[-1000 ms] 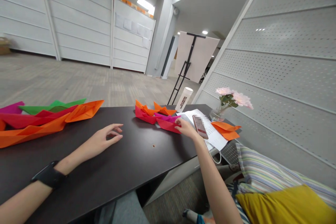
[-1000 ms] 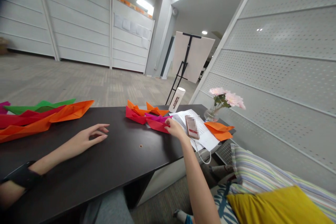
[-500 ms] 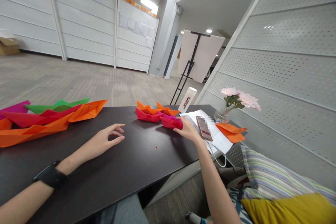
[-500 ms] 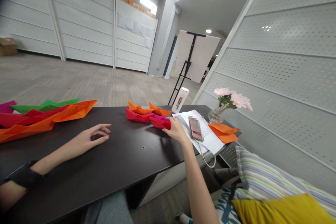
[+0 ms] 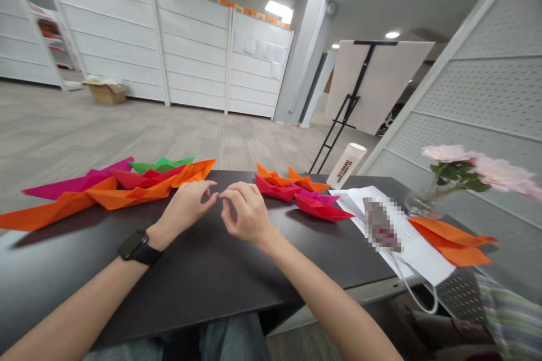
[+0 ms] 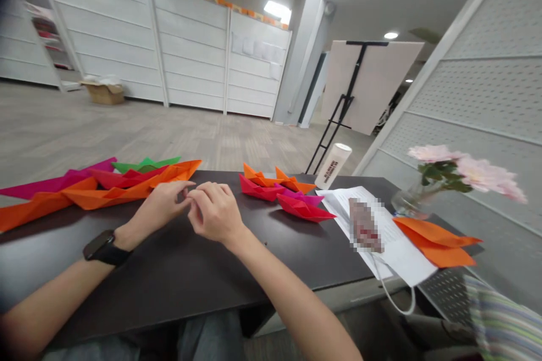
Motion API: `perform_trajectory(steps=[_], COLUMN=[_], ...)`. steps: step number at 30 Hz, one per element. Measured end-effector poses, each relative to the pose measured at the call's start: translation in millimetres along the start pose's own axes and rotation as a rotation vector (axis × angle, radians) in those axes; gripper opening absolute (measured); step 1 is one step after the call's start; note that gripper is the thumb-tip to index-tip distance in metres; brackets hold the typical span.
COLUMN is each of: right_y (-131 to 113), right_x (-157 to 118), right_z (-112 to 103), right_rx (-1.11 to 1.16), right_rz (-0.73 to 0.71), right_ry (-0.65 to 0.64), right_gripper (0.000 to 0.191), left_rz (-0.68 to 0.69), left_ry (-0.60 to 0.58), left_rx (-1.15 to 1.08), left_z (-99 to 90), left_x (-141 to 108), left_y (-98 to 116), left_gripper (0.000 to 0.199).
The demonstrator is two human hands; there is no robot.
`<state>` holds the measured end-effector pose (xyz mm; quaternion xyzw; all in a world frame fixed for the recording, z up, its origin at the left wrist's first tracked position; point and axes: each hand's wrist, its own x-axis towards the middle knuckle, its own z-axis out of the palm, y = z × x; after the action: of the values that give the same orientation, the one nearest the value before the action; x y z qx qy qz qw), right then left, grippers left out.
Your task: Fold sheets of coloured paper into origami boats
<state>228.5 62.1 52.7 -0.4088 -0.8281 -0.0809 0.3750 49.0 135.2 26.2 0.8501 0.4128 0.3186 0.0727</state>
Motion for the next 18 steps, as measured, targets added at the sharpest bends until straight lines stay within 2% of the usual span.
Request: perform_trajectory(steps=[3,5,8,11,13,15,18], right_y=[7.6,16.7,30.5,39.4,41.4,41.0,39.6], right_x=[4.1,1.1,-4.4,-7.0,-7.3,-7.0,-6.5], right_z=[40.3,50.1,47.7,43.2,43.3,44.6,45.6], right_rx=[0.003,0.046,0.111,0.138,0.144,0.149,0.154], right_rz=[-0.080,-0.061,0.034,0.119,0.139,0.136,0.132], right_ry=[-0.061,-0.079,-0.083,-0.077,-0.075,-0.082,-0.094], right_gripper=[0.019,0.022,0.026,0.029,0.029,0.029,0.030], left_rz=[-0.021,-0.087,-0.127,-0.068,0.023,0.118,0.160], left_ry=[0.226,0.256,0.118,-0.002,-0.014,-0.019,-0.006], left_rx=[0.447,0.615,0.692,0.644,0.585,0.558,0.567], left_z=[-21.9,-35.1,-48.1,-50.0,-46.2,-41.0,-34.8], left_x=[1.5,1.1,-0.1,0.0,0.5,0.6,-0.3], left_y=[-24.6,-42.0,-60.7,-65.4,-63.6,-62.3,-66.3], left_gripper=[0.027,0.033,0.044,0.037,0.031,0.034,0.032])
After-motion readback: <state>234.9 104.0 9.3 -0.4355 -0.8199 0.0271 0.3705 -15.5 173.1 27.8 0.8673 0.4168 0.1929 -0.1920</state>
